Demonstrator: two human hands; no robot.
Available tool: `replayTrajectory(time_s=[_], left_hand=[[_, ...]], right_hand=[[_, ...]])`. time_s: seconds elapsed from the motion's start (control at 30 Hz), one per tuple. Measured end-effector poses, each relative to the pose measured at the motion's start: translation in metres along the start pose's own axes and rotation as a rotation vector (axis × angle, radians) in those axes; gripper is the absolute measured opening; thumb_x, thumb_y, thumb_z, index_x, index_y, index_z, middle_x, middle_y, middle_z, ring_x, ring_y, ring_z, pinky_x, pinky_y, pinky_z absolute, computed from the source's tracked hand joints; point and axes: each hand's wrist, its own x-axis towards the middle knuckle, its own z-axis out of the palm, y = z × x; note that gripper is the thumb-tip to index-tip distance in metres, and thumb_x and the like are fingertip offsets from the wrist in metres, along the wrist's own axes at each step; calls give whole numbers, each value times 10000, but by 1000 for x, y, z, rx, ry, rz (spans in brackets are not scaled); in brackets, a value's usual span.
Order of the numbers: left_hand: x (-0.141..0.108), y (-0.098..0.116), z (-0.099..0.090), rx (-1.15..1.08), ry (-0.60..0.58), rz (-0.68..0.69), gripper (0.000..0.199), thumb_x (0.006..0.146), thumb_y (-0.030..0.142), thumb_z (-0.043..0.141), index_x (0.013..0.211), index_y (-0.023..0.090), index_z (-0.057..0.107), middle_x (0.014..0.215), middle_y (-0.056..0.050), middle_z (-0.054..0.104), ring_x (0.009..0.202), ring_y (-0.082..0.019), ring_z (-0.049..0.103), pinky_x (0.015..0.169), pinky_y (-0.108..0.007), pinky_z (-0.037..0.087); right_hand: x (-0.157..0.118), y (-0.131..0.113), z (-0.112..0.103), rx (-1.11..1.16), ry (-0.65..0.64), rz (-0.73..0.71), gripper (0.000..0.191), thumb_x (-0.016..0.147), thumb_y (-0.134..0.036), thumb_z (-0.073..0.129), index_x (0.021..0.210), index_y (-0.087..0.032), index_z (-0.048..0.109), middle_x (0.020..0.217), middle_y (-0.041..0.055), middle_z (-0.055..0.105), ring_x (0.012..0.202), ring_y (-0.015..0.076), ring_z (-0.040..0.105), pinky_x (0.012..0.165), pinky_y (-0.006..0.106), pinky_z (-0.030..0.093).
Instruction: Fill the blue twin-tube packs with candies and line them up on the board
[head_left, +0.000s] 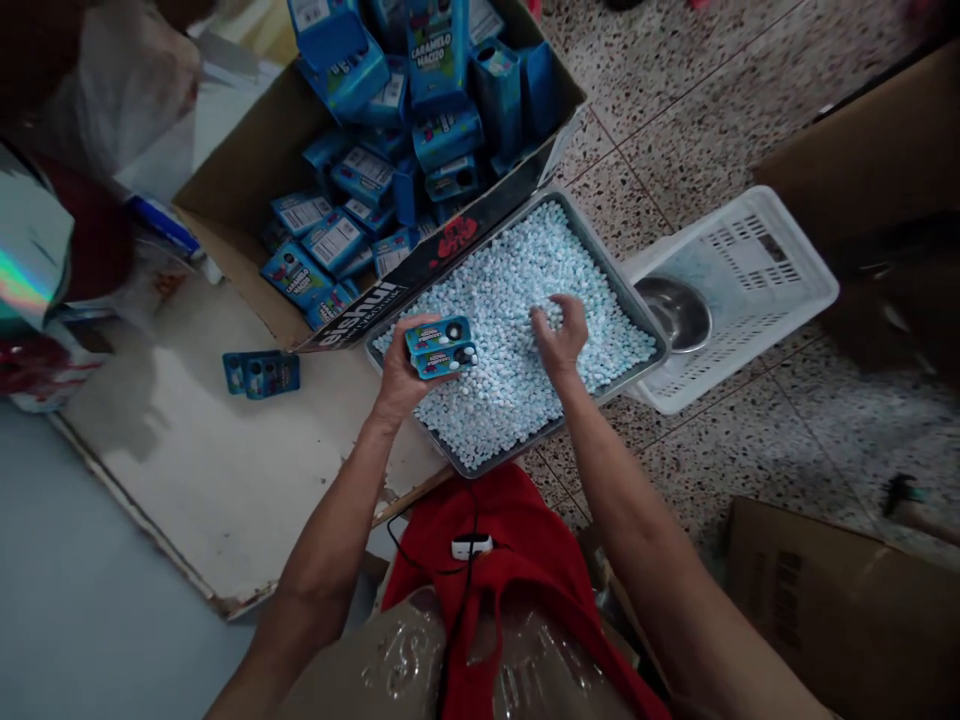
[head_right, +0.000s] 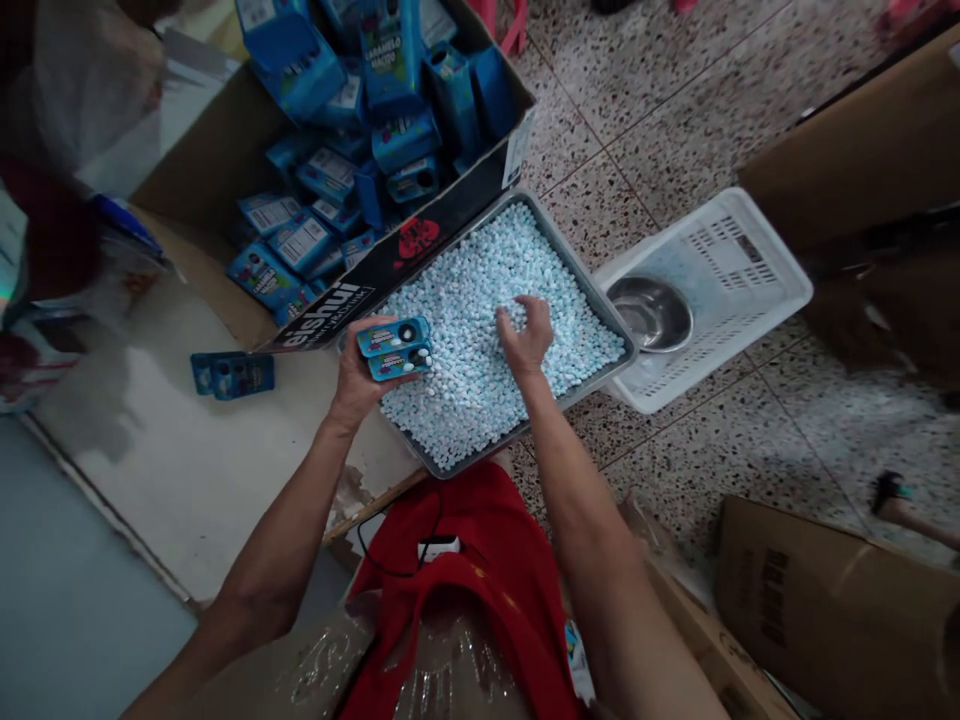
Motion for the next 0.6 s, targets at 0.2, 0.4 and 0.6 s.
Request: replayTrajectory(time_s=[0.2,0.4,0.6], left_hand=[[0,5,5,142,22,-109,849,610,446,1028,1298,267,565,1164,-40,727,1048,-274,731,934,-425,599],[8,17,-11,402,-3,-43,829,506,208,1024,1233,271,631,1190,-44,725,1090,-324,683,972,-459,546],[14,31,-3,426,-40,-52,795,553,182,981,1255,251,614,1233,-44,723,1127,-312,682,1001,-445,535]], right_hand=[[-24,-22,16,508,-78,387,369,833,-574,673,947,-224,649,924,35,717,910,236,693,901,429,584],[-25,-86,9,853,-384,292,484,981,-682,385,899,-276,635,870,66,735,952,270,745,911,498,614],[-29,-164,-3,921,-349,67,461,964,-664,491,756,-268,602,870,38,712,905,224,700,908,423,574]])
